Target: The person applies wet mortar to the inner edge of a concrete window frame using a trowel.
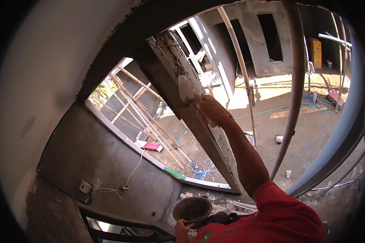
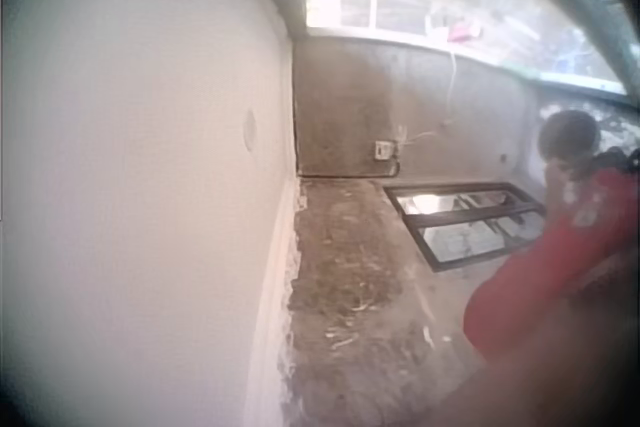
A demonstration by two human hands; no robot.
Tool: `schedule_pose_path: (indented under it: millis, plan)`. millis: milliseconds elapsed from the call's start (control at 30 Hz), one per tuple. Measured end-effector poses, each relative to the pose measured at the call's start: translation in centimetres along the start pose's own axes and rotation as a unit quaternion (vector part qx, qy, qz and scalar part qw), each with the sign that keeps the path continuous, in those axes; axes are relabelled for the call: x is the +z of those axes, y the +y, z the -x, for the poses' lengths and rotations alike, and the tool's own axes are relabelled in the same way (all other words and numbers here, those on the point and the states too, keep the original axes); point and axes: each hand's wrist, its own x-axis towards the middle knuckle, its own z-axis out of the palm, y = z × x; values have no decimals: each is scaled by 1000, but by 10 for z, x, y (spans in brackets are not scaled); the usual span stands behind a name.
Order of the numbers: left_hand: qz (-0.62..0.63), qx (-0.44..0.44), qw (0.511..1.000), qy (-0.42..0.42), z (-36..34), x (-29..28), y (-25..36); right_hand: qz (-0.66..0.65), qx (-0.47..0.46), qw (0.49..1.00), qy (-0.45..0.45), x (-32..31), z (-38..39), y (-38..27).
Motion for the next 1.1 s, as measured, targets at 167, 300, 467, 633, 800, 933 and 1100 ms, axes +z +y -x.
schedule_pose_path:
  millis: [167,300,467,633,800,933,1100]
  plan:
    - [61,-41,997,-33,-3,-17,26,-407,4,912,54,-1,1,-2]
    - [94,-66,993,-12,9,-30,30,-462,65,884,-40,19,-19,0]
    - [88,-37,995,-5,10,-32,30,-525,40,847,-72,20,-45,-54]
    - [92,3,996,-9,-7,-33,43,-302,-42,952,-28,21,-51,-57]
    - [63,-45,993,-93,-40,-33,45,-214,-49,973,-66,40,2,-26]
    - [48,-65,989,-120,-58,-31,47,-182,-12,976,-116,31,77,31]
    - [78,18,985,-152,-101,4,37,-62,173,983,8,5,118,164]
